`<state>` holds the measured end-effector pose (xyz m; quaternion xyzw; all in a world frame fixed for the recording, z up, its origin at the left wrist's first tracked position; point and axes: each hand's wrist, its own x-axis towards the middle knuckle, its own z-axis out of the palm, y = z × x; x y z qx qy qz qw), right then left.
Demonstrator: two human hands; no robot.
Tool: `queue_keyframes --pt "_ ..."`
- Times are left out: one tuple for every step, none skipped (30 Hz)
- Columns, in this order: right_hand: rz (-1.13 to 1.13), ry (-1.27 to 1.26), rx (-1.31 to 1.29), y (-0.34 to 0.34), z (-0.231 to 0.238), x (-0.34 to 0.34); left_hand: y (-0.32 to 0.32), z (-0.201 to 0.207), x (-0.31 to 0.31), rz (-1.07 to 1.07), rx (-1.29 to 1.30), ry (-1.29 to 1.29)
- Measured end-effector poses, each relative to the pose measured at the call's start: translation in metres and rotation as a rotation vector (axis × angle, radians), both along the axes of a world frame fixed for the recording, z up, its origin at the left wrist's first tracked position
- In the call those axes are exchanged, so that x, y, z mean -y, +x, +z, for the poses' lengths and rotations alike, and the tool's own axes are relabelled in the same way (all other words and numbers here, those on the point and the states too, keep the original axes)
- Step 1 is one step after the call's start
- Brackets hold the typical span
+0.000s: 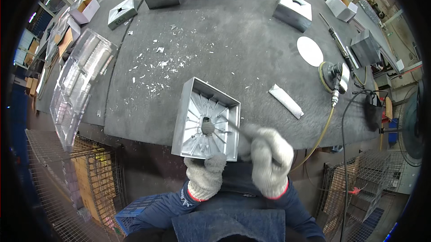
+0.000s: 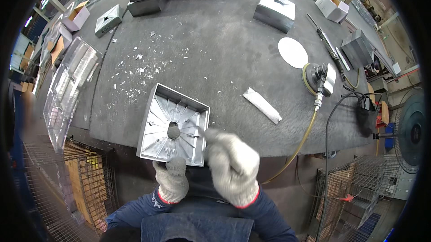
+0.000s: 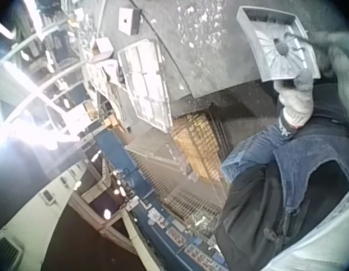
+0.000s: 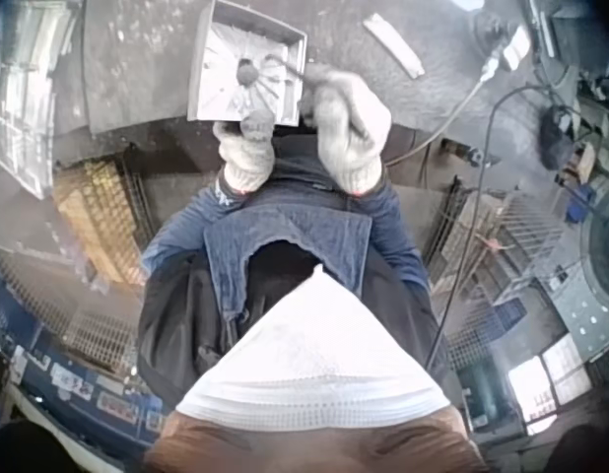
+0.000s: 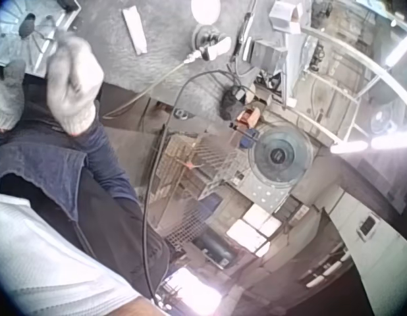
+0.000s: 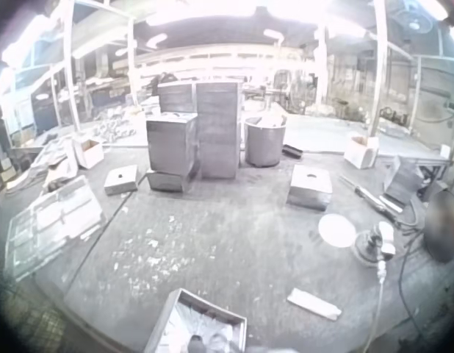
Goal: The person sands the edges and interior of a square metal component with a hand file.
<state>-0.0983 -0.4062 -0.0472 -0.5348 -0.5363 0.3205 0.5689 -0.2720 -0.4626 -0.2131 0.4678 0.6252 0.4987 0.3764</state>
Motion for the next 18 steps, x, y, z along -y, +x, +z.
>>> queue_keyframes --pt "-0.062 -0.023 0.028 0.000 0.004 -0.006 -0.001 0.003 -0.001 -0.004 -0.010 0.002" --pt "-0.063 -0.019 0.032 -0.001 0.006 -0.004 0.001 0.004 -0.006 -0.005 -0.010 0.010" --pt "-0.023 -0.038 -0.016 -0.003 0.006 0.001 0.002 0.004 -0.011 -0.006 -0.011 0.018" --pt "0.017 -0.057 -0.064 -0.003 0.006 0.002 0.003 0.003 -0.016 -0.006 -0.012 0.027" --pt "0.069 0.009 -0.051 0.004 0.005 0.003 -0.003 0.000 -0.008 -0.002 -0.018 0.020" --pt "0.007 -0.051 -0.198 0.000 0.000 0.003 -0.010 -0.009 -0.005 -0.004 0.005 -0.047" --pt "-0.063 0.011 -0.049 -0.001 -0.008 -0.003 -0.018 -0.019 -0.001 -0.005 0.029 -0.114" --pt "-0.132 0.077 0.105 0.001 -0.015 -0.011 -0.016 -0.014 -0.008 -0.007 0.057 -0.177" --pt "-0.134 0.081 0.106 0.004 -0.012 -0.008 -0.012 0.012 -0.016 0.019 0.535 -0.407" --pt "-0.079 0.023 0.070 0.006 -0.005 -0.001 -0.015 -0.002 -0.016 0.017 0.536 -0.404" --pt "-0.021 -0.041 0.030 0.006 0.000 0.007 -0.022 -0.009 -0.015 -0.101 0.113 -0.158" --pt "-0.020 -0.045 0.027 0.005 0.001 0.005 -0.027 -0.014 -0.012 -0.216 -0.309 0.089" --pt "-0.049 -0.048 0.119 0.006 0.002 -0.002 -0.032 -0.017 -0.004 -0.215 -0.312 0.084" --pt "-0.092 -0.051 0.217 0.009 0.000 -0.006 -0.025 0.018 -0.016 -0.121 0.255 -0.122" --pt "-0.060 -0.105 0.093 0.010 0.002 -0.005 -0.019 0.055 -0.030 -0.012 0.817 -0.329" --pt "-0.054 -0.100 0.089 0.009 0.004 -0.004 -0.017 0.071 -0.036 0.120 1.375 -0.525" --pt "-0.042 -0.147 -0.061 0.006 0.006 -0.001 -0.023 0.067 -0.032 0.136 1.368 -0.515" --pt "-0.049 -0.191 -0.202 0.005 0.010 0.002 -0.028 0.054 -0.030 0.060 1.020 -0.437"
